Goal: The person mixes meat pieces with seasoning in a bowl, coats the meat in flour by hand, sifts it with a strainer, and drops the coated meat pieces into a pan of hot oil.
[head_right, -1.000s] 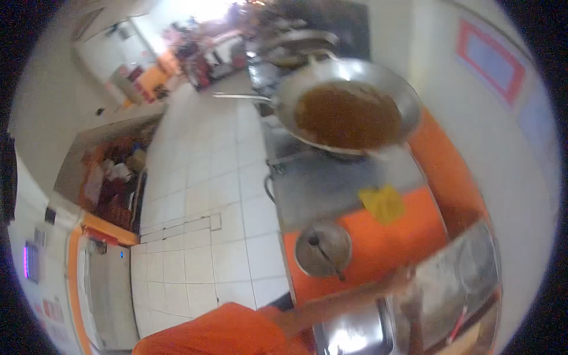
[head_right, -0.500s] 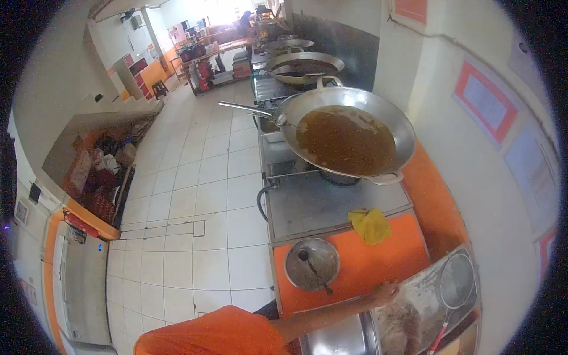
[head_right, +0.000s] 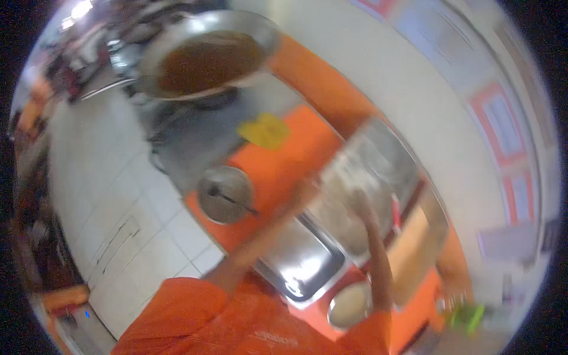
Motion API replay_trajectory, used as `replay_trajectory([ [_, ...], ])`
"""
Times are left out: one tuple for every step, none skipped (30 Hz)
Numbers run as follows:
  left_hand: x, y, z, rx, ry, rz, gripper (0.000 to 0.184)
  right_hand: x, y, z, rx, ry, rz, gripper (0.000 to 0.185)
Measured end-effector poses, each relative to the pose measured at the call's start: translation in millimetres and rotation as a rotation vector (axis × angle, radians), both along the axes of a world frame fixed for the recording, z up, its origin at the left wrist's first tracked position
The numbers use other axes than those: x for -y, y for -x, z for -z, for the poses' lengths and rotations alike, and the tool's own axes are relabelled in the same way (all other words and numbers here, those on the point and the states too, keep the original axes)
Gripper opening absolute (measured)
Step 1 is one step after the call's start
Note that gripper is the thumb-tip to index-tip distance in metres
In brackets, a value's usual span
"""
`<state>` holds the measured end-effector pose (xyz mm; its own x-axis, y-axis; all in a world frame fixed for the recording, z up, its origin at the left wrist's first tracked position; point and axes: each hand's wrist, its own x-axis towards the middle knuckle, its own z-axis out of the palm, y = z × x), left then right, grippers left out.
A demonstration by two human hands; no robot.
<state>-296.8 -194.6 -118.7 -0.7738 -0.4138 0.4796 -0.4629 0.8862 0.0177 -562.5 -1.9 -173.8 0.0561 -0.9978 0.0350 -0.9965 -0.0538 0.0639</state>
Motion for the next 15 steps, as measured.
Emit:
replay_trajectory([
  [1, -12, -28, -0.104, -0.382, 0.007, 0.017, -10, 28, 36, 0.132, 0.042, -0.044, 0.048],
  [1, -24, -57, -0.260, -0.735, -0.021, 0.019, 2, -4, -12, 0.032, -0.135, 0.024, 0.047],
  [1, -27, -79, -0.277, -1.011, -0.171, 0.026, 15, -38, -56, -0.024, -0.263, 0.057, 0.045],
  [1, -19, -39, -0.315, -0.795, -0.081, 0.028, 25, -50, -77, -0.009, -0.309, 0.098, 0.044],
  [0, -19, -43, -0.317, -0.842, -0.094, 0.029, 35, -60, -94, 0.047, -0.319, 0.146, 0.043],
  [0, -24, -57, -0.317, -0.886, -0.115, 0.030, 37, -64, -93, 0.152, -0.245, 0.231, 0.040],
  [1, -30, -71, -0.324, -0.922, -0.141, 0.031, 40, -67, -93, 0.263, -0.161, 0.308, 0.038],
  [1, -31, -76, -0.312, -0.933, -0.135, 0.033, 42, -68, -90, 0.370, -0.081, 0.383, 0.035],
  [2, -33, -80, -0.304, -0.943, -0.131, 0.033, 47, -68, -85, 0.723, -0.024, 0.410, 0.036],
  [2, -34, -83, -0.300, -0.952, -0.128, 0.033, 52, -66, -80, 1.073, 0.037, 0.427, 0.038],
  [2, -35, -84, -0.295, -0.961, -0.126, 0.034, 55, -72, -88, 1.205, 0.029, 0.460, 0.038],
  [1, -34, -85, -0.267, -0.976, -0.138, 0.034, 58, -78, -97, 1.336, 0.025, 0.497, 0.038],
  [2, -33, -86, -0.238, -0.989, -0.151, 0.034, 64, -98, -139, 1.248, -0.051, 0.555, 0.036],
  [3, -33, -86, -0.208, -1.000, -0.164, 0.034, 65, -104, -150, 1.131, -0.056, 0.546, 0.035],
  [3, -32, -80, -0.242, -0.978, -0.148, 0.035, 66, -110, -161, 1.014, -0.060, 0.539, 0.033],
])
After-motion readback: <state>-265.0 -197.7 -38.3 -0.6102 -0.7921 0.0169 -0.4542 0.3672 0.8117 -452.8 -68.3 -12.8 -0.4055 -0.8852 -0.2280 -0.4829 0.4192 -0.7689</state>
